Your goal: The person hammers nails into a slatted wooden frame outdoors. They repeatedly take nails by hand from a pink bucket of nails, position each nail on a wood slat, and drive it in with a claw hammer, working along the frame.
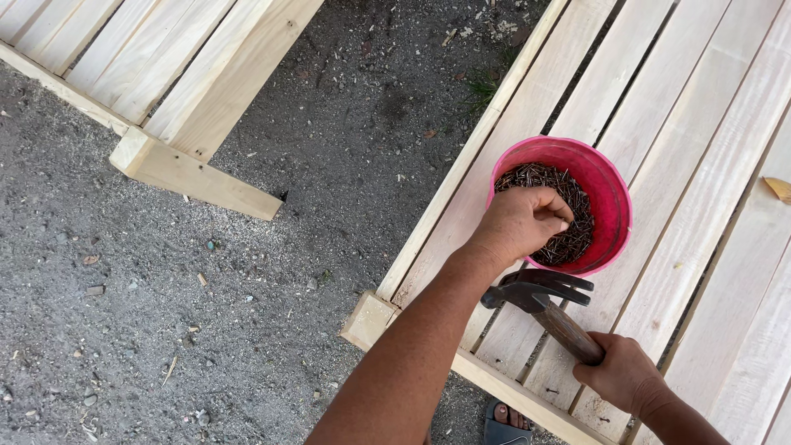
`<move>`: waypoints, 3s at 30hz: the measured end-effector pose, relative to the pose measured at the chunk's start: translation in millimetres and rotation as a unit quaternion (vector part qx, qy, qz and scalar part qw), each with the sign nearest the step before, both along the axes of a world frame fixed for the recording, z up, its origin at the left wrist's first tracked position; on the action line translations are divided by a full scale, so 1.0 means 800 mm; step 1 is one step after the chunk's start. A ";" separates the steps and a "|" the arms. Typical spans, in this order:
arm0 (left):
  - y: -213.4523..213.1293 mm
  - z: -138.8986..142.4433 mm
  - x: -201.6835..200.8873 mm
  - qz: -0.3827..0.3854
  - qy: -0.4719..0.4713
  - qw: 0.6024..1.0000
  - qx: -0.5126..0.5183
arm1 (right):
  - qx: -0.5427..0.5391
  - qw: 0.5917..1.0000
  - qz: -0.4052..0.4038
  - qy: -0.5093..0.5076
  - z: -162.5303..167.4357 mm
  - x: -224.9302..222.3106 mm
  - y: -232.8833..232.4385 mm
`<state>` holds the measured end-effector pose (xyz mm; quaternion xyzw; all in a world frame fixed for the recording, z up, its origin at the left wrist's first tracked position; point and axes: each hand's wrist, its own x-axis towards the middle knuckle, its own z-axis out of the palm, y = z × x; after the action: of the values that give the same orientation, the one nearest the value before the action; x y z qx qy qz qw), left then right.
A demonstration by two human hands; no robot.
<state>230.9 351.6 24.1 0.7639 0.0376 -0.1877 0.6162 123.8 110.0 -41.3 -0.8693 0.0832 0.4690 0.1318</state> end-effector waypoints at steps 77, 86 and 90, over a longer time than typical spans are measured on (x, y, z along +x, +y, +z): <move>0.169 -0.008 -0.122 -0.281 -0.056 0.898 0.335 | 0.024 0.999 0.011 0.021 0.046 -0.032 0.064; 0.169 -0.003 -0.119 -0.292 -0.030 0.893 0.340 | 0.075 0.997 0.004 -0.011 0.038 -0.038 0.073; 0.169 -0.003 -0.118 -0.295 -0.036 0.888 0.350 | 0.078 0.995 0.055 -0.025 0.046 -0.036 0.086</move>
<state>136.4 487.1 21.6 0.9121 -0.1487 -0.3080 0.2258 95.4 178.6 -4.3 -0.8710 -0.0048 0.4587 0.1758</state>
